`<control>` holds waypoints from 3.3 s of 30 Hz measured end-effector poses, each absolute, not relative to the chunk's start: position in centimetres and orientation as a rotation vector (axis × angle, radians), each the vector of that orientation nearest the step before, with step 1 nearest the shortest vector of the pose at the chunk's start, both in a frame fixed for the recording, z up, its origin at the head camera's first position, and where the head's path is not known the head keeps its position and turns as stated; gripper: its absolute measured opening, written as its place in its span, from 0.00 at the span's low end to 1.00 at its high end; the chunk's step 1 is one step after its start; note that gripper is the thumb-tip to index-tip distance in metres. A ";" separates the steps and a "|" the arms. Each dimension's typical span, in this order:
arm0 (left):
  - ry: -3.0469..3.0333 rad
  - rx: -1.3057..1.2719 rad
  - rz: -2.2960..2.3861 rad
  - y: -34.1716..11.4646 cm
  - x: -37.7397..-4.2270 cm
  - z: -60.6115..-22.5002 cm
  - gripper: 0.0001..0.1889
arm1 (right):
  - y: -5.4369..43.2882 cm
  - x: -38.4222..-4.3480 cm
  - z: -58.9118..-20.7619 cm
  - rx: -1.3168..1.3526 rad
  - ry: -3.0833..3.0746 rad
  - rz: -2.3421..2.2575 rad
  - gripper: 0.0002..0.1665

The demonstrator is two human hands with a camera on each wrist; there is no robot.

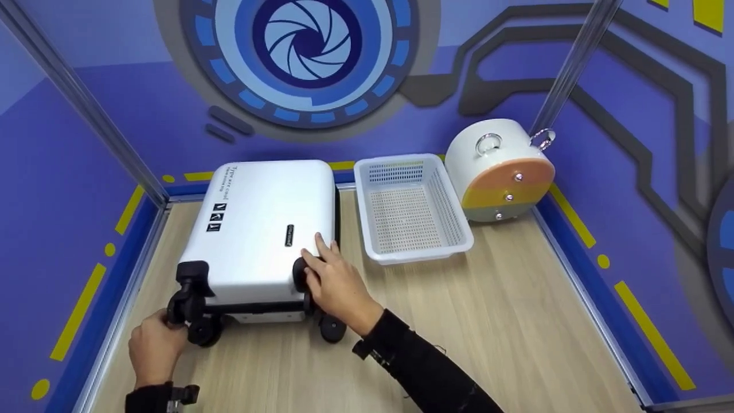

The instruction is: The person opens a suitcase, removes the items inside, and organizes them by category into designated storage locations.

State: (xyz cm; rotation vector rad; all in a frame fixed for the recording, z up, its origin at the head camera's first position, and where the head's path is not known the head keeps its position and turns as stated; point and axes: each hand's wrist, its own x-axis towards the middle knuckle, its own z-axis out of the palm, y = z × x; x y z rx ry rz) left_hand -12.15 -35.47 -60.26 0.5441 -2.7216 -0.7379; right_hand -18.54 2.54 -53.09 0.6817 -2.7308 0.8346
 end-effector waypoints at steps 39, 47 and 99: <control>-2.125 0.234 -0.892 -29.2 -11.6 -54.0 0.21 | 5.3 -19.3 -57.3 0.587 -2.394 1.686 0.28; -2.323 -0.099 -0.538 -23.3 -10.7 -56.2 0.33 | 6.0 -19.5 -59.2 0.253 -2.476 1.812 0.23; -2.255 0.023 -0.533 -21.5 -14.7 -57.2 0.62 | 4.7 -19.0 -63.7 0.122 -2.680 1.700 0.30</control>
